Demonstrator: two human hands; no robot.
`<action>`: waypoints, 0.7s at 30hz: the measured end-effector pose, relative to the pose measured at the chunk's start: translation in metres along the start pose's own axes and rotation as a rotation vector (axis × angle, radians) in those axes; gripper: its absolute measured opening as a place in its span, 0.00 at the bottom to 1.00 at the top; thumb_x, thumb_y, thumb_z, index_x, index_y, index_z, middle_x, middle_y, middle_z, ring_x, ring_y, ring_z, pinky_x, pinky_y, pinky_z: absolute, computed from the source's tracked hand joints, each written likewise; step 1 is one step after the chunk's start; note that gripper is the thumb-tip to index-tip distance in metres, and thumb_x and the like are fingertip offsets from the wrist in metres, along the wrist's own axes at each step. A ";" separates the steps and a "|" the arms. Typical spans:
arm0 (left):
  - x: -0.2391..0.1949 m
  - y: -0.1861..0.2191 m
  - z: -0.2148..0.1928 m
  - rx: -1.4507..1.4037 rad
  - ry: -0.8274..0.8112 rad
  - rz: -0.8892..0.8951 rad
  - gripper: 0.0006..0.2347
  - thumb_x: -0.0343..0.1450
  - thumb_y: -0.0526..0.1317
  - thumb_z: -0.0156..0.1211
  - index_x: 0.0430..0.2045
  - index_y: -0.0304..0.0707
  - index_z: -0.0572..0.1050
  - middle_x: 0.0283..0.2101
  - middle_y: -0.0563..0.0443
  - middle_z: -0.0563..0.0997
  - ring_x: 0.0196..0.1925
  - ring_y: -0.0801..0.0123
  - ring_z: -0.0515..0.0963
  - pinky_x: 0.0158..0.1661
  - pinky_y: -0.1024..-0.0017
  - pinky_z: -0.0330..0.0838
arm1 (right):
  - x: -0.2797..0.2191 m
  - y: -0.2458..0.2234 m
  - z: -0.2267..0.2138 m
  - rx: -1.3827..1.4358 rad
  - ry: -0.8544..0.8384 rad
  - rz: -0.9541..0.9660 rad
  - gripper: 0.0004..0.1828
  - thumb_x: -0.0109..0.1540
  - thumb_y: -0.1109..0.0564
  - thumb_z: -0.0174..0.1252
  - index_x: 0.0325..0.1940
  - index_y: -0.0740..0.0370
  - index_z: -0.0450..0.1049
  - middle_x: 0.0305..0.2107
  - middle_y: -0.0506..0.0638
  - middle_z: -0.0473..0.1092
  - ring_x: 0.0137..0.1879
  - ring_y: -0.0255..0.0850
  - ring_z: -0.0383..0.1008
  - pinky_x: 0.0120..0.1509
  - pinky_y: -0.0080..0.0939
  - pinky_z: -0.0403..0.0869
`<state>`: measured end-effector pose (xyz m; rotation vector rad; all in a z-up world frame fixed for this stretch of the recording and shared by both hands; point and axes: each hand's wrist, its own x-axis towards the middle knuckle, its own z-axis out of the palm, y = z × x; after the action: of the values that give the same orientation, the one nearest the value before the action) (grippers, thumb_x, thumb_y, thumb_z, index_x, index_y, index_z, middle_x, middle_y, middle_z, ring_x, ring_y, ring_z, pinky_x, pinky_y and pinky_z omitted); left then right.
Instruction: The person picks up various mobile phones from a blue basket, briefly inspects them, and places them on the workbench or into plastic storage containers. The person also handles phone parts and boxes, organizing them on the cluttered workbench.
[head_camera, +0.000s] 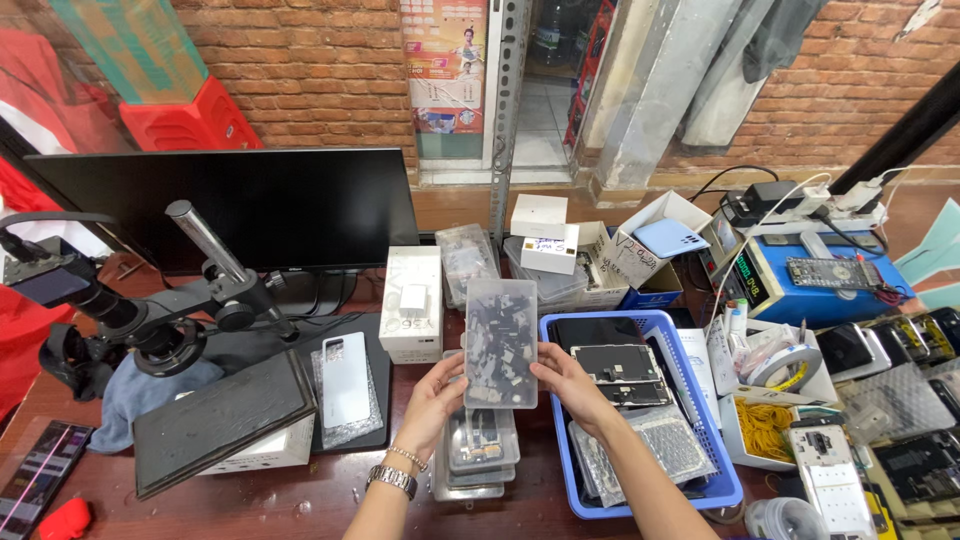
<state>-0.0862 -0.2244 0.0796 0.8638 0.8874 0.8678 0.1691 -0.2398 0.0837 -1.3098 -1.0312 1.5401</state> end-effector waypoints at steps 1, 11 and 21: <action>0.001 -0.001 -0.003 0.007 0.000 -0.011 0.21 0.73 0.35 0.54 0.64 0.37 0.67 0.62 0.46 0.76 0.60 0.66 0.78 0.59 0.65 0.74 | 0.001 0.002 0.000 0.004 -0.001 0.015 0.24 0.66 0.55 0.54 0.66 0.61 0.65 0.53 0.52 0.75 0.58 0.38 0.74 0.62 0.41 0.71; 0.064 -0.007 -0.012 0.333 0.299 0.208 0.24 0.73 0.40 0.54 0.66 0.36 0.63 0.66 0.44 0.73 0.67 0.62 0.73 0.64 0.68 0.66 | 0.001 0.029 0.015 -0.349 -0.126 0.250 0.24 0.63 0.52 0.58 0.61 0.63 0.69 0.45 0.52 0.76 0.48 0.37 0.77 0.52 0.38 0.77; 0.220 -0.036 -0.017 0.496 0.428 0.043 0.25 0.71 0.39 0.51 0.66 0.29 0.64 0.65 0.35 0.73 0.68 0.49 0.71 0.65 0.64 0.62 | 0.120 -0.011 -0.012 -0.586 0.201 0.047 0.25 0.62 0.51 0.59 0.60 0.68 0.73 0.41 0.63 0.80 0.40 0.45 0.82 0.44 0.40 0.79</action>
<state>-0.0116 -0.0385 -0.0196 1.1462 1.5034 0.9006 0.1707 -0.1215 0.0568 -1.8527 -1.3840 1.1405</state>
